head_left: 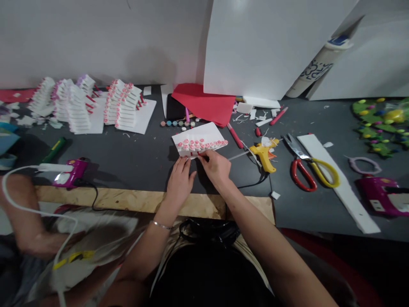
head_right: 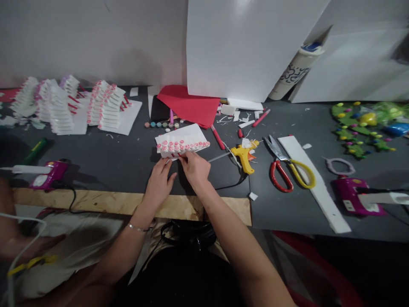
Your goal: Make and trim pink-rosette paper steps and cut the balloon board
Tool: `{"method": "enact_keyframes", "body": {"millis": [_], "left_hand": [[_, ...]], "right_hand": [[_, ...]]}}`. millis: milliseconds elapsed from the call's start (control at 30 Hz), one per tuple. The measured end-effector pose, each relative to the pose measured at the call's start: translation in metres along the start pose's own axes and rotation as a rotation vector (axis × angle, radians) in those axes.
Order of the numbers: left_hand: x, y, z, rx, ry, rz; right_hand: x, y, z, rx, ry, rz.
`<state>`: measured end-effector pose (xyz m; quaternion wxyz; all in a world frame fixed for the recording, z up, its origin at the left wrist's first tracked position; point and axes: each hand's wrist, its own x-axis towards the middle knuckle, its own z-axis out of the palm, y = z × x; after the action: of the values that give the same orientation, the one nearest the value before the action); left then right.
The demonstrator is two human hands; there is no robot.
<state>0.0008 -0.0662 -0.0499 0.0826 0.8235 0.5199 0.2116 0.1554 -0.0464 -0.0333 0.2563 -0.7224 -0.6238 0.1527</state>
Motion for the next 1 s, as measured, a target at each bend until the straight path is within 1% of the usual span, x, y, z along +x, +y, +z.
{"method": "enact_keyframes", "body": {"millis": [267, 533, 667, 800, 900, 1000], "left_hand": [[0.001, 0.000, 0.000, -0.016, -0.006, -0.006], [0.003, 0.004, 0.002, -0.051, -0.008, 0.052], [0.004, 0.005, 0.001, -0.077, 0.018, 0.054], [0.006, 0.002, -0.003, -0.086, 0.072, 0.003], [0.011, -0.002, -0.008, -0.073, 0.110, -0.088], [0.021, -0.004, -0.010, -0.063, 0.102, -0.179]], "right_hand": [[0.000, 0.003, 0.002, 0.052, 0.014, -0.019], [-0.001, 0.007, 0.000, 0.092, 0.034, -0.010], [0.002, 0.008, -0.002, 0.096, 0.030, -0.008], [0.004, 0.009, -0.004, 0.091, 0.002, -0.024], [0.005, 0.010, -0.006, 0.078, -0.006, -0.043], [0.005, 0.011, -0.007, 0.066, 0.000, -0.057]]}}
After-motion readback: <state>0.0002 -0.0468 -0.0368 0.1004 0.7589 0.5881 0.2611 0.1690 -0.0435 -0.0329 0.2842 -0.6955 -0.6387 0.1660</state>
